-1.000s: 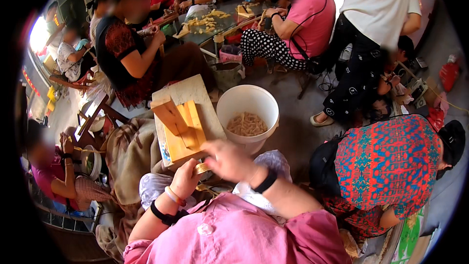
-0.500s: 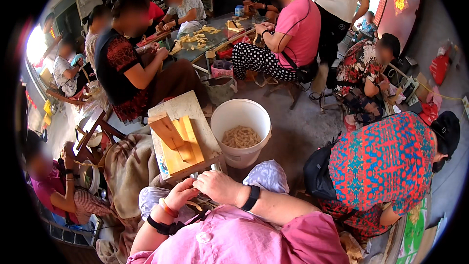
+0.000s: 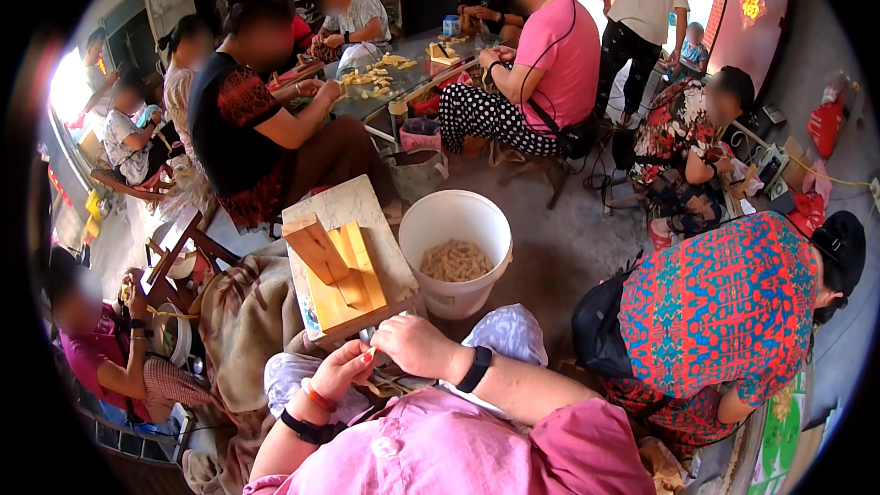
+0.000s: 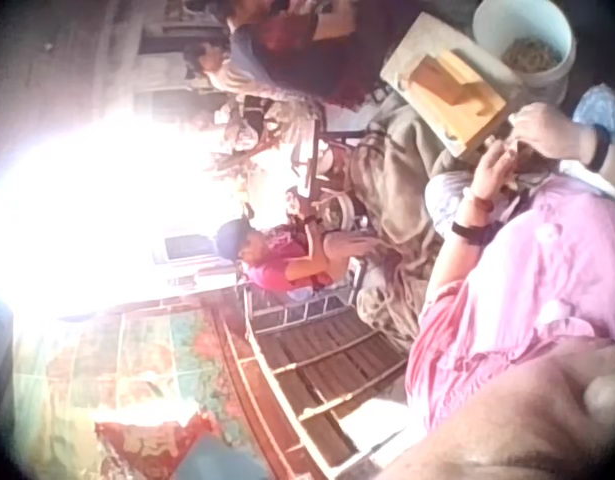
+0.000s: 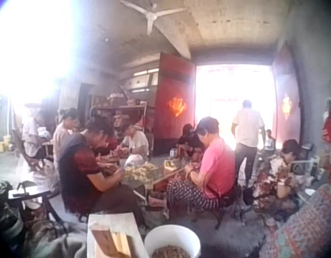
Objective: The person assembles small wooden components by inserting thin sticks into larger pieces while using a wooden jig.
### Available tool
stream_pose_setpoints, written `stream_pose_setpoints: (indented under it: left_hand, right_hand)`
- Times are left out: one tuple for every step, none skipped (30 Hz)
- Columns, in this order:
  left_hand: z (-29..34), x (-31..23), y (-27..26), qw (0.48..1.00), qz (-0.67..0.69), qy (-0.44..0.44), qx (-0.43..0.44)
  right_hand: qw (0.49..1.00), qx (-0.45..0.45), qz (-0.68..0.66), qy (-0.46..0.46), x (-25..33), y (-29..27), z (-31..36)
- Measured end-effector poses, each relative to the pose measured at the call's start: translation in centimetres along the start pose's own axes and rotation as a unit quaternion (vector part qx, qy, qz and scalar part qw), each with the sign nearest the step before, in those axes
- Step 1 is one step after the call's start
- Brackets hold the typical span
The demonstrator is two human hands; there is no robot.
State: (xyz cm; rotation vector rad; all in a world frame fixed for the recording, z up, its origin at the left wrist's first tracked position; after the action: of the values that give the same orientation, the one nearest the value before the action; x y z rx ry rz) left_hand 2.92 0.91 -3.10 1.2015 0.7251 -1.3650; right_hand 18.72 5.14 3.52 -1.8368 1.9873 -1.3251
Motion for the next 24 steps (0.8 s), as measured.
stream_pose_setpoints:
  left_hand:
    - [0.1, 0.4, -0.4, 1.000, -0.027, 0.010, -0.010]
    - [0.1, 0.7, -0.9, 0.998, -0.053, 0.020, -0.019]
    - [-0.2, 1.0, -1.5, 0.999, 0.038, 0.011, 0.004]
    - [-0.4, 1.2, -2.5, 0.991, 0.131, 0.000, 0.025]
    - [-0.4, 1.4, -3.0, 0.974, 0.221, -0.011, 0.047]
    - [-0.3, 0.7, -3.1, 0.951, 0.307, 0.020, 0.031]
    - [-0.4, -0.6, -2.6, 0.920, 0.388, 0.055, -0.025]
    - [-0.4, -1.7, -2.1, 0.918, 0.390, 0.065, -0.026]
    - [-0.2, -2.0, -1.9, 0.916, 0.393, 0.071, -0.031]
    - [-0.3, -1.7, -2.0, 0.946, 0.309, 0.085, -0.047]
    - [-0.3, -1.4, -2.0, 0.968, 0.222, 0.098, -0.061]
    - [0.5, -2.2, -1.7, 0.983, -0.015, 0.161, -0.088]
    - [0.7, -2.2, -1.2, 0.954, -0.144, 0.241, -0.108]
    - [0.8, -3.2, -0.5, 0.880, -0.312, 0.333, -0.130]
    - [0.9, -4.0, 0.8, 0.773, -0.465, 0.408, -0.142]
    - [1.0, -4.6, 1.9, 0.762, -0.485, 0.404, -0.147]
    - [1.1, -4.1, 2.1, 0.779, -0.503, 0.348, -0.138]
    - [1.0, -3.6, 1.8, 0.793, -0.517, 0.311, -0.080]
    - [1.0, -2.9, 1.2, 0.804, -0.528, 0.274, -0.022]
    - [0.7, -2.2, 0.7, 0.846, -0.467, 0.256, 0.022]
    - [0.1, -1.5, 0.3, 0.882, -0.403, 0.234, 0.066]
    - [-0.1, -0.9, -0.1, 0.912, -0.335, 0.211, 0.109]
    - [-0.2, 0.1, -0.7, 0.967, -0.187, 0.098, 0.144]
    - [0.0, 0.6, -0.8, 0.984, -0.030, -0.015, 0.173]
  right_hand:
    - [0.999, -0.015, 0.025, 0.023, -0.8, -0.5, -0.2]
    - [0.997, -0.030, 0.050, 0.045, -1.9, -0.8, -0.4]
    - [0.994, -0.046, 0.075, 0.072, -2.9, -1.1, -0.3]
    - [0.990, -0.098, 0.093, 0.037, -3.1, -1.6, -0.7]
    - [0.992, -0.078, 0.099, 0.018, -2.4, -1.1, -0.4]
    - [0.993, -0.057, 0.106, -0.006, -0.8, -0.7, -0.6]
    - [0.992, -0.038, 0.114, -0.027, 0.3, 0.0, -0.3]
    - [0.994, -0.006, 0.059, -0.093, 0.7, 1.7, 0.7]
    - [0.994, 0.040, 0.011, -0.102, 1.6, 2.6, 1.1]
    - [0.994, 0.035, -0.071, -0.081, 1.8, 3.0, 1.3]
    - [0.986, 0.029, -0.152, -0.059, 1.9, 3.2, 1.3]
    - [0.983, 0.028, -0.177, -0.034, 1.9, 3.0, 1.0]
    - [0.979, 0.027, -0.202, -0.008, 2.0, 2.6, 0.7]
    - [0.974, 0.026, -0.226, 0.018, 2.0, 2.4, 0.4]
    - [0.981, 0.016, -0.191, 0.043, 1.1, 2.8, 0.7]
    - [0.984, -0.005, -0.174, 0.035, 0.7, 3.1, 1.0]
    - [0.987, -0.025, -0.157, 0.028, 0.6, 3.3, 1.4]
    - [0.992, -0.035, -0.118, 0.007, 1.0, 3.3, 1.4]
    - [0.996, -0.044, -0.078, -0.013, 1.7, 3.1, 1.4]
    - [0.997, -0.054, -0.038, -0.034, 2.2, 2.9, 1.4]
    - [0.997, -0.051, -0.023, -0.048, 2.4, 2.9, 1.4]
    - [0.997, -0.048, -0.008, -0.062, 2.6, 2.9, 1.5]
    - [0.996, -0.045, 0.006, -0.076, 2.7, 2.9, 1.5]
    - [0.997, -0.036, 0.009, -0.074, 2.6, 2.6, 1.3]
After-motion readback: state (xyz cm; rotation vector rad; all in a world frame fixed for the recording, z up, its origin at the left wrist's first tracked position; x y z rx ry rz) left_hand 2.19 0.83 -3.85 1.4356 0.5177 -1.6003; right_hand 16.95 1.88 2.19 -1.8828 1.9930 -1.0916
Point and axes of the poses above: each hand's wrist, its own z-axis away from the middle knuckle, its own y-axis out of the palm, x = y × z, the point moved 5 cm from there along -z, towards the middle knuckle, and after that the axes turned 8 degrees about -x, right-handed, at the moved point
